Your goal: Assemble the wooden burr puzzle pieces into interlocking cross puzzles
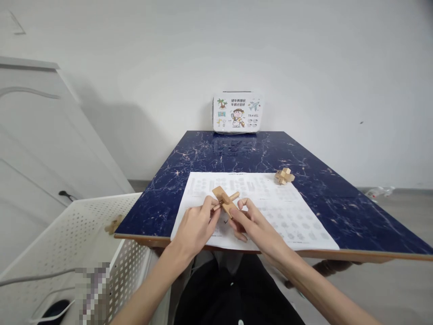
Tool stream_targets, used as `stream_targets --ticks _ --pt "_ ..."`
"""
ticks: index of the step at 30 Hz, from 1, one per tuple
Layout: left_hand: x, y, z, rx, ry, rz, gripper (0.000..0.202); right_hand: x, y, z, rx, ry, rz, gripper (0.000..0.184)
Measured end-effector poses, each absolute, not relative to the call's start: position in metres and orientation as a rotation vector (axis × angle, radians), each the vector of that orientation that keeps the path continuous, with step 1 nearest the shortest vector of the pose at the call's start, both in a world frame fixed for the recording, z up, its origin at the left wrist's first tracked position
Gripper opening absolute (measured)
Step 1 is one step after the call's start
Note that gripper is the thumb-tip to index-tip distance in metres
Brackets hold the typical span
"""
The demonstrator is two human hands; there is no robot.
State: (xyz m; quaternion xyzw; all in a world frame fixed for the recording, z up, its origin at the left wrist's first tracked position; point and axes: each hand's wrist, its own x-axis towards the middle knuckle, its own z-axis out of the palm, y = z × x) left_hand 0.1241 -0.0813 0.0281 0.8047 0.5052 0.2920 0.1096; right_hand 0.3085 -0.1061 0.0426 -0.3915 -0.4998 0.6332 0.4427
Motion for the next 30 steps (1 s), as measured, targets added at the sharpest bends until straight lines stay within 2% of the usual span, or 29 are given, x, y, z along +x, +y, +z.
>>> stream_targets --ticks 5,11,15,17,21,23,30 --pt "0.124 -0.081 0.021 2.186 1.332 1.001 0.004 0.309 -0.103 0.037 -0.948 -1.198 1.631 0.045" --pt "0.119 -0.078 0.024 2.131 1.271 0.942 0.007 0.306 -0.099 0.037 -0.885 -1.190 1.659 0.040" --pt "0.118 -0.080 0.025 2.138 1.277 0.949 0.009 0.306 -0.100 0.037 -0.892 -1.178 1.660 0.044" --pt "0.117 -0.083 0.027 2.171 1.283 0.932 0.025 0.307 -0.101 0.035 -0.904 -1.208 1.654 0.048" --pt "0.114 -0.086 0.037 2.342 1.355 0.773 0.070 0.312 -0.103 0.030 -0.917 -1.412 1.601 0.047" --pt "0.111 -0.086 0.044 2.409 1.356 0.670 0.077 0.316 -0.105 0.028 -0.938 -1.531 1.543 0.044" --pt "0.100 -0.083 0.054 2.323 1.220 0.623 0.054 0.324 -0.107 0.030 -1.015 -1.682 1.426 0.034"
